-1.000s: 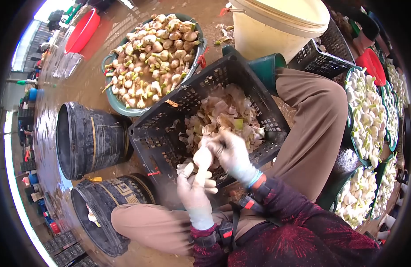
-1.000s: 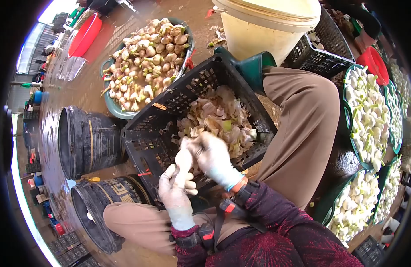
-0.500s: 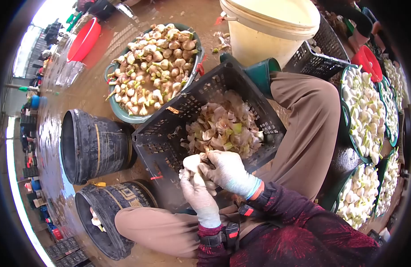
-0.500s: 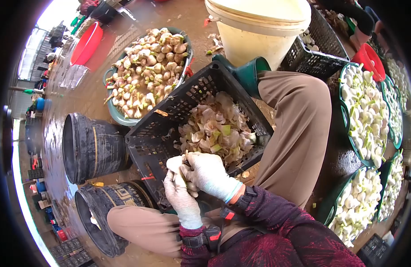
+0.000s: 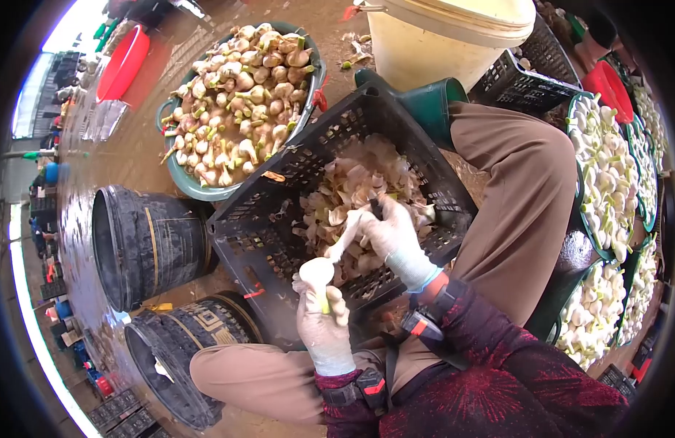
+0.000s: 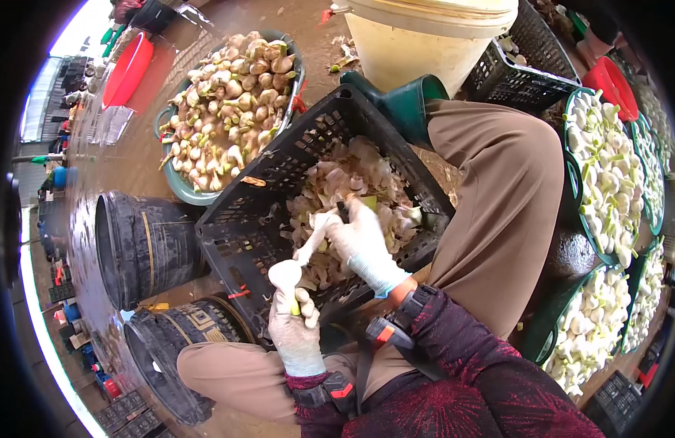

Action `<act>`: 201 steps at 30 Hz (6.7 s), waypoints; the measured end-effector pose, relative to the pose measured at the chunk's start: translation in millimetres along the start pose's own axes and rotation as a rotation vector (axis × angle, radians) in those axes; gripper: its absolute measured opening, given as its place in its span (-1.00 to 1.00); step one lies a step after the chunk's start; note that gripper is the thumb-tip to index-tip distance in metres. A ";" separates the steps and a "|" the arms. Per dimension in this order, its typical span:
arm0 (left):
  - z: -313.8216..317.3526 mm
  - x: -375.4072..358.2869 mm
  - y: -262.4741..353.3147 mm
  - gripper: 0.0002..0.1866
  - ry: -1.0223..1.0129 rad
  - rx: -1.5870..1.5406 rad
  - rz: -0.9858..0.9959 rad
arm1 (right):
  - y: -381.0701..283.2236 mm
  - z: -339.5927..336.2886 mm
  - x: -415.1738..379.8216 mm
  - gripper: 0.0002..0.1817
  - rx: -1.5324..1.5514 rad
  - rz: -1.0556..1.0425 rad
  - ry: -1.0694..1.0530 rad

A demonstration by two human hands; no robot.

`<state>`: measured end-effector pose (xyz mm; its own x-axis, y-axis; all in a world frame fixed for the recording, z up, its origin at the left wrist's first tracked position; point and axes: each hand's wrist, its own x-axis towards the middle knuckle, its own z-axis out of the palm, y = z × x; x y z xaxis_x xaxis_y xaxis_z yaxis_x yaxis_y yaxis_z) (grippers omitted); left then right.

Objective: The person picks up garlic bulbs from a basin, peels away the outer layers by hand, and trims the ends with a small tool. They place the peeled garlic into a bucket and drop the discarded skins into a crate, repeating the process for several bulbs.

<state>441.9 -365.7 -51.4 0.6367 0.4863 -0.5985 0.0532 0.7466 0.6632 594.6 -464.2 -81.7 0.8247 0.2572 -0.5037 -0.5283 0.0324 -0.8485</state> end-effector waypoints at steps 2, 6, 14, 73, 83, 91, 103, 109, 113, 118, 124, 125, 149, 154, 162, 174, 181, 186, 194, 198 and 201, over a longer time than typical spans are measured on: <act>-5.9 4.3 -3.9 -0.62 -0.056 -0.130 -0.017 | 19.0 -1.0 3.6 -0.70 -0.031 -0.205 0.118; -10.8 -0.8 -2.1 -0.62 -0.218 -0.485 -0.037 | 44.2 -19.1 16.1 -0.65 -0.050 -0.235 0.246; -25.2 -7.3 36.3 -0.70 -0.148 -0.728 0.038 | 41.2 -8.2 -11.3 -0.73 -0.691 -0.280 -0.125; 74.6 282.1 198.4 -0.46 -0.287 0.996 0.036 | 32.8 26.6 -20.1 -0.66 -0.213 -0.061 -0.360; 21.9 33.8 55.7 -0.73 0.036 0.516 0.232 | -10.3 23.6 -45.4 -0.51 -0.795 -0.682 -0.468; -1.6 17.0 11.2 -0.67 0.329 0.620 0.269 | 28.1 23.8 -62.3 -0.66 -0.951 -0.636 -0.529; -1.7 16.4 18.8 -0.71 0.135 0.551 0.103 | -4.1 -3.2 -55.4 -0.59 -0.873 -0.611 -0.492; -11.8 21.1 9.8 -0.74 0.080 0.576 0.116 | 28.2 8.3 -41.3 -0.65 -0.665 -0.484 -0.504; -18.2 25.1 11.6 -0.72 -0.077 0.525 0.095 | 24.8 4.5 -40.4 -0.76 -0.503 -0.228 -0.551; 0.6 15.3 14.0 -0.81 0.099 0.444 0.235 | -2.9 13.7 -60.5 -0.82 -0.823 -0.686 -0.437; -2.9 25.0 1.2 -0.82 0.187 0.423 0.256 | 20.6 21.3 -54.0 -0.77 -0.875 -0.617 -0.355; -2.7 22.2 3.4 -0.82 0.166 0.393 0.193 | 20.0 20.9 -53.0 -0.75 -0.881 -0.528 -0.361; 16.1 11.3 25.1 -0.57 -0.244 0.599 0.259 | 16.9 15.0 -46.1 -0.74 -0.618 -0.316 -0.451; -1.2 28.9 19.4 -0.58 -0.395 0.419 0.250 | 46.1 28.2 -21.5 -0.78 0.110 0.245 -0.566; -43.5 77.2 -8.7 -0.65 -0.208 0.508 0.210 | 30.1 16.0 -25.9 -0.68 -0.321 -0.205 -0.375; 0.6 14.4 16.0 -0.72 -0.115 -0.054 0.374 | -2.7 7.8 -45.1 -0.59 -0.364 -0.299 -0.550; 17.6 13.9 6.4 -0.76 0.063 0.334 0.402 | 4.3 18.5 -49.0 -0.74 -0.702 -0.592 -0.328; 6.6 24.6 -1.2 -0.71 -0.011 0.334 0.388 | 5.3 20.9 -36.4 -0.73 -0.589 -0.349 -0.270; 1.9 14.6 -8.6 -0.53 0.016 0.630 0.378 | 16.4 21.6 -41.1 -0.84 -0.729 -0.569 -0.145; -1.9 14.4 9.9 -0.62 -0.043 0.399 0.143 | 6.9 21.2 -13.8 -0.77 -0.580 -0.311 -0.031; -0.7 16.2 10.8 -0.61 -0.053 0.193 0.154 | 14.8 6.5 7.9 -0.68 -0.614 -0.164 0.087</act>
<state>452.3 -349.5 -54.2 0.6879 0.5594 -0.4624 0.0951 0.5621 0.8216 592.1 -455.4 -97.2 0.9120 0.2161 -0.3486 -0.2029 -0.5010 -0.8413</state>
